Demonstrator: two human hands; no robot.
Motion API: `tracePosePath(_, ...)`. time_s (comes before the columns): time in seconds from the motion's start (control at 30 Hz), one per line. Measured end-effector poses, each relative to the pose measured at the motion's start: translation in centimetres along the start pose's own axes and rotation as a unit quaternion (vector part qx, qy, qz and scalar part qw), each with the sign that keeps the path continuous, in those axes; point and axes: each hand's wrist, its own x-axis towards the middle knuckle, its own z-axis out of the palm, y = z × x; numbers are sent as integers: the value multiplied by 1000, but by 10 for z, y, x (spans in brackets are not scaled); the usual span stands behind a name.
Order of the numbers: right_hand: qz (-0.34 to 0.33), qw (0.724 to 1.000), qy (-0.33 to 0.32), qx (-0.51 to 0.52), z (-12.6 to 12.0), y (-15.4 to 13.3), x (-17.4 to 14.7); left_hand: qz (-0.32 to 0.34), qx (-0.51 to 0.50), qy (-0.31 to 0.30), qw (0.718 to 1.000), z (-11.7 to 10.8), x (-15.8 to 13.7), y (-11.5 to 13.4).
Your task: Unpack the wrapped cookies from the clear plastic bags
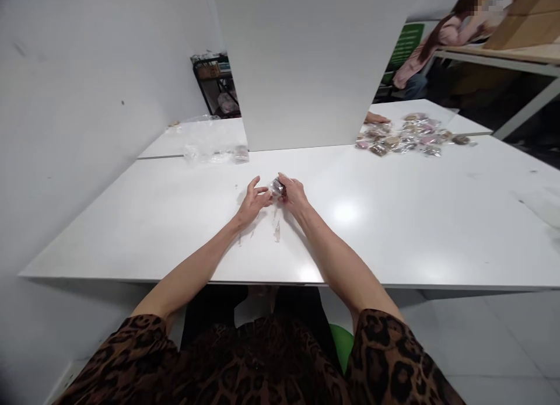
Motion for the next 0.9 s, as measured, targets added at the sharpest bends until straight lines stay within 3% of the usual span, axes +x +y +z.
tracePosePath(0.2,-3,988,142,-67,-83,-28,19,21,25,-53,998,-3,7,2)
tracePosePath(0.27,-11,968,231,-96,-114,-54,40,14,23,-59,998,-4,10,2)
tracePosePath(0.33,-32,953,280,-110,-140,-87,68,8,19,-60,998,-6,12,1)
tracePosePath(0.37,-74,942,304,-119,-150,-104,83,7,19,-61,998,-6,12,0)
tracePosePath(0.43,-136,928,326,-118,-166,-135,109,4,20,-59,998,-8,13,-1)
tracePosePath(0.5,-152,925,329,-109,-175,-152,127,-1,19,-56,998,-8,12,-1)
tracePosePath(0.6,-142,938,297,-105,-173,-141,132,-5,14,-54,998,-8,12,-1)
tracePosePath(0.7,-112,959,235,-115,-155,-101,115,-5,11,-54,998,-7,12,-2)
tracePosePath(0.8,-75,979,129,-141,-122,-62,91,-10,0,-48,999,-6,14,-3)
tracePosePath(0.9,-72,978,36,-190,-80,-42,80,-17,-26,-24,999,-2,15,-1)
